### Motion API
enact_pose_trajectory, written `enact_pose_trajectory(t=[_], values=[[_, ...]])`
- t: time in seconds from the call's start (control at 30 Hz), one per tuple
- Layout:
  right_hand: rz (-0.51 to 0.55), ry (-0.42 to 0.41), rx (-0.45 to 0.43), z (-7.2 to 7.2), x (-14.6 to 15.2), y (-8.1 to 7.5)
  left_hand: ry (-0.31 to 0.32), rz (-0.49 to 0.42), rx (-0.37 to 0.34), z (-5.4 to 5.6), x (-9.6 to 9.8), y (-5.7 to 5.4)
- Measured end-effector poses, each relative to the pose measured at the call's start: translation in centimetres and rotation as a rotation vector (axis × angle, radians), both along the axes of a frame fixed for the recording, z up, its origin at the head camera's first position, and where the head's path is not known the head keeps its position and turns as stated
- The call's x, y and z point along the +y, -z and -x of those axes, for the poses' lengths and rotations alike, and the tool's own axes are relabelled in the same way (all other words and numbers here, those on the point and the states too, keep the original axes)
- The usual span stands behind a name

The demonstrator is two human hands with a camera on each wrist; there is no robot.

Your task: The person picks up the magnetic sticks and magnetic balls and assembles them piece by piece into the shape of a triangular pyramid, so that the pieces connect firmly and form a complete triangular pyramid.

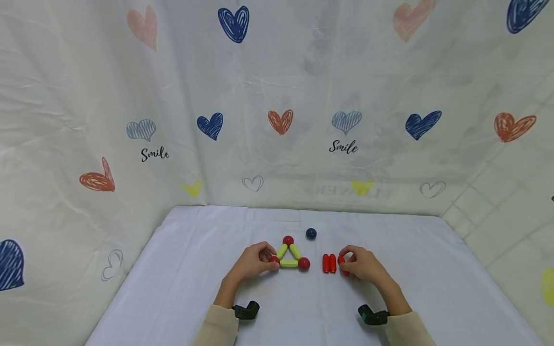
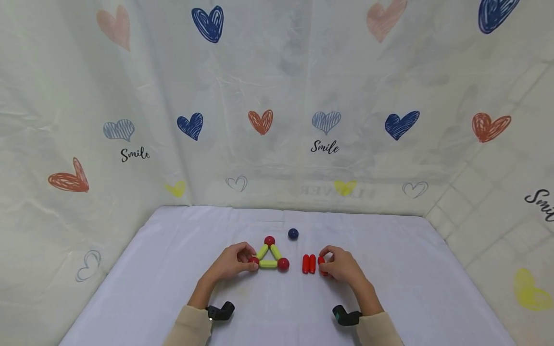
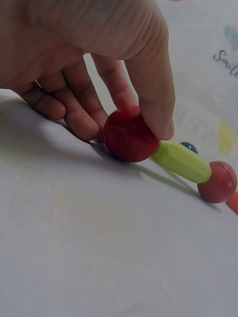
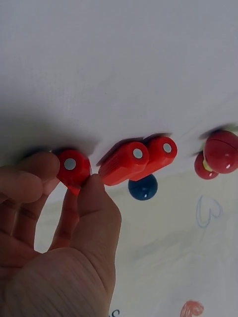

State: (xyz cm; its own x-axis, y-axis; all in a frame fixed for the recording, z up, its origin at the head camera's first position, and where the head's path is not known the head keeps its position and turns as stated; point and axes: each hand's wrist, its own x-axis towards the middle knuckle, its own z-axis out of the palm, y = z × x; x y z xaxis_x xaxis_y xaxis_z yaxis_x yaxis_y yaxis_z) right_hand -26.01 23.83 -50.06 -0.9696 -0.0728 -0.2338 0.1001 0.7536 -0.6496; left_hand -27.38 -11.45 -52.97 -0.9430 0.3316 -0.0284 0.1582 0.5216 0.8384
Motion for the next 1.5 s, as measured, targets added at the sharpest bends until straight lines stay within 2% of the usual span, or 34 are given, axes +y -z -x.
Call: enact_pose_trajectory(t=[0.2, 0.43, 0.77, 1.17, 1.5], values=[[0.028, -0.012, 0.045, 0.0, 0.5, -0.3, 0.000, -0.008, -0.008, 0.0, 0.0, 0.0], [0.110, -0.018, 0.075, 0.1, 0.8, -0.7, -0.003, -0.011, -0.014, 0.0, -0.1, 0.1], [0.261, -0.137, 0.168, -0.3, -0.6, -1.7, 0.000, -0.019, -0.013, 0.0, -0.1, 0.0], [0.292, -0.172, 0.219, -0.4, -4.3, -2.0, -0.002, -0.009, -0.009, 0.0, -0.1, -0.1], [0.259, -0.217, 0.287, 0.1, -6.9, -2.0, 0.000, -0.011, -0.019, 0.0, 0.0, -0.1]])
